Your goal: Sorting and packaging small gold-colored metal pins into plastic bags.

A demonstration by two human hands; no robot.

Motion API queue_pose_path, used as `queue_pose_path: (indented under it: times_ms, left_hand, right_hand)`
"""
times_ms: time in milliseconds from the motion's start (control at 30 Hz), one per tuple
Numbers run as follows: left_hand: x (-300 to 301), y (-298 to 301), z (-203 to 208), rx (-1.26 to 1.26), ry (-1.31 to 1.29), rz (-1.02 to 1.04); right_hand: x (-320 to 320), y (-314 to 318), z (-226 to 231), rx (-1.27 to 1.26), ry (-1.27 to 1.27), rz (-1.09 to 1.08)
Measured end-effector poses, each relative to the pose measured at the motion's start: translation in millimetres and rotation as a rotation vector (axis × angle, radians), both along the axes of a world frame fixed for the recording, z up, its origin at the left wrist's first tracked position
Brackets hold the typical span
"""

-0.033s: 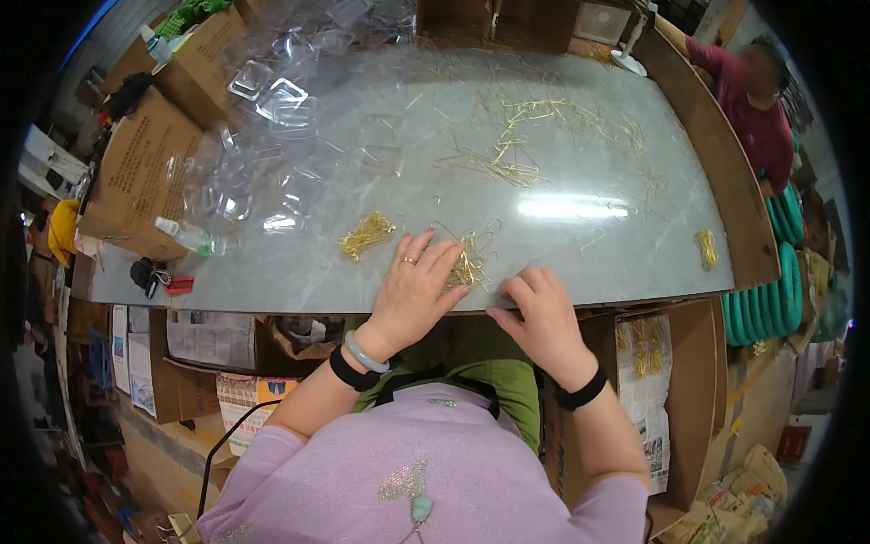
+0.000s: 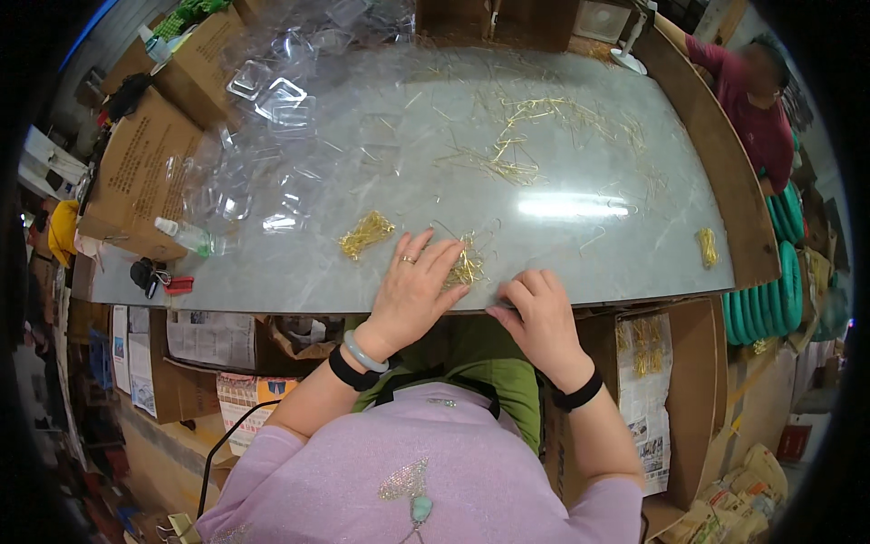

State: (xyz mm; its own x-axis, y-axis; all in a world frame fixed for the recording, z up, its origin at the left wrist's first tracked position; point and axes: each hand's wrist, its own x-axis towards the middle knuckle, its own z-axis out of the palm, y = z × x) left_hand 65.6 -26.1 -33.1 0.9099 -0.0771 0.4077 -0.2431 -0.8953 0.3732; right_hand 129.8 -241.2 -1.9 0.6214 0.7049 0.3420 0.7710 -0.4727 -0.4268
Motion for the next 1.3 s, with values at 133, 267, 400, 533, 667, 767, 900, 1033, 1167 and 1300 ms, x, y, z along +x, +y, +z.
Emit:
queue_pose_path:
  times_ms: [133,267,400,533,667,767,900,1033,1167,1300]
  left_hand:
    - [-1,1,3,0.005,-0.001,-0.029]
    - [-1,4,1,0.032,-0.021,-0.027]
    - [-1,6,3,-0.057,-0.004,-0.083]
    - [0,8,0,-0.16,0.023,-0.122]
    - [-1,10,-2,-0.145,0.003,-0.131]
    - [-1,10,-1,-0.161,0.019,-0.141]
    - [-1,9,-2,-0.16,0.0,-0.116]
    - [1,13,-5,-0.136,0.021,-0.103]
    - [3,16,-4,-0.148,0.051,-0.121]
    - [4,21,-6,-0.197,0.087,-0.171]
  right_hand:
    - [-1,-7,-11,0.098,0.031,-0.027]
    - [-3,-7,5,0.13,0.108,-0.021]
    - [1,5,15,-0.048,0.113,-0.143]
    - [10,34,3,0.122,0.019,-0.008]
    - [18,29,-3,0.026,-0.044,-0.037]
    - [19,25,-11,0.002,0.088,-0.024]
    - [23,27,-20,-0.038,0.141,0.098]
    - [27,29,-20,0.074,0.276,0.225]
    - [21,32,-15,0.144,0.193,0.088]
    - [24,34,-19,0.031,0.116,0.155]
